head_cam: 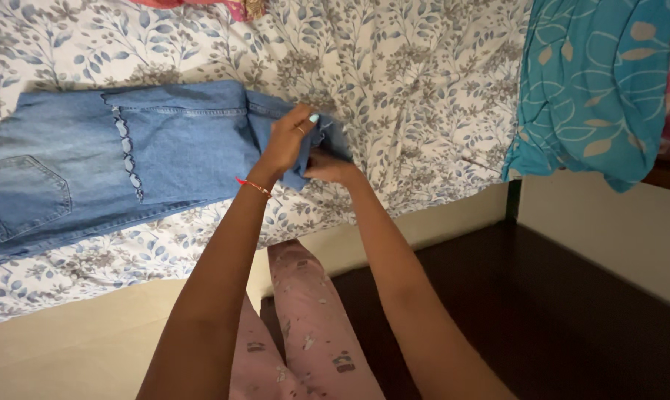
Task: The person folds blue jeans, a pink garment, and a patterned cloth by hand on a bed.
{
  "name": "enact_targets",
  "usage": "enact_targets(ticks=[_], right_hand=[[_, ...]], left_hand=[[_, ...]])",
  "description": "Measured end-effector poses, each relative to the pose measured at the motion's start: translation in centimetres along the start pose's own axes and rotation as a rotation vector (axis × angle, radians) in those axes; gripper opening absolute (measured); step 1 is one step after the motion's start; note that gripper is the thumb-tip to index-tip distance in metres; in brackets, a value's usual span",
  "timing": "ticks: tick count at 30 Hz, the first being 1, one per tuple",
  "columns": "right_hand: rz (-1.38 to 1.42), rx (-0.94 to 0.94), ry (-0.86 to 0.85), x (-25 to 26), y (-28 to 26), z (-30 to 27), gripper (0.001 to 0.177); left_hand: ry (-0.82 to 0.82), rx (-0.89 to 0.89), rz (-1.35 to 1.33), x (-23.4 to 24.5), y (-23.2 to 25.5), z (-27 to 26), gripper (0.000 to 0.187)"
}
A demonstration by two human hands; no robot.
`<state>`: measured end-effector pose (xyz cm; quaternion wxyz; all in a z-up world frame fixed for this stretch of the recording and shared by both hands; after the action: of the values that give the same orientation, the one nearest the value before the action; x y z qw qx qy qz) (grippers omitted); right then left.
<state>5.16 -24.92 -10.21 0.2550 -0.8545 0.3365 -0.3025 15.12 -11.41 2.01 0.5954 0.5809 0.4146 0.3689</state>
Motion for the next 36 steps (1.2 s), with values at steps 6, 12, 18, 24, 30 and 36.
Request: enact_targets(ticks=[6, 12, 18, 24, 30, 36], right_hand=[[0.261, -0.067, 0.166, 3.7, -5.4, -4.8, 0.032], [0.063, -0.054, 0.836, 10.3, -11.3, -14.5, 0.024], [-0.190, -0.137, 0.966, 8.5, -4.3, -21.8, 0.023], [0.484, -0.396, 0.724, 4.3, 11.9, -17.9, 0.033], [0.737, -0.532, 0.610, 8.5, 8.9, -8.5, 0.044], [0.545, -0.607, 0.796, 13.2, 7.0, -4.3, 0.038]], left_hand=[[0.121, -0.222, 0.102, 1.8, 2.4, 1.6, 0.021], [0.174, -0.285, 0.111, 2.7, 5.0, 2.8, 0.015], [0.365, -0.174, 0.332, 5.3, 2.7, -0.4, 0.014], [0.300, 0.001, 0.623, 7.5, 0.7, -5.4, 0.023], [0.149, 0.192, 0.890, 6.8, 1.4, -7.6, 0.055], [0.017, 0.302, 1.002, 5.5, -0.5, -10.1, 0.081]])
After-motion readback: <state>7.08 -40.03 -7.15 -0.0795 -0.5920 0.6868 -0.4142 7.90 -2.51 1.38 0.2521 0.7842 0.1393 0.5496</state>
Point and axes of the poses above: each hand's wrist, its own z-axis towards the middle knuckle, its own x-axis out of the back of the hand, y = z × x, the point moved 7 cm from there along z, towards the middle knuckle, and after that the axes turned 13 degrees about -x, right-handed, at the moved point
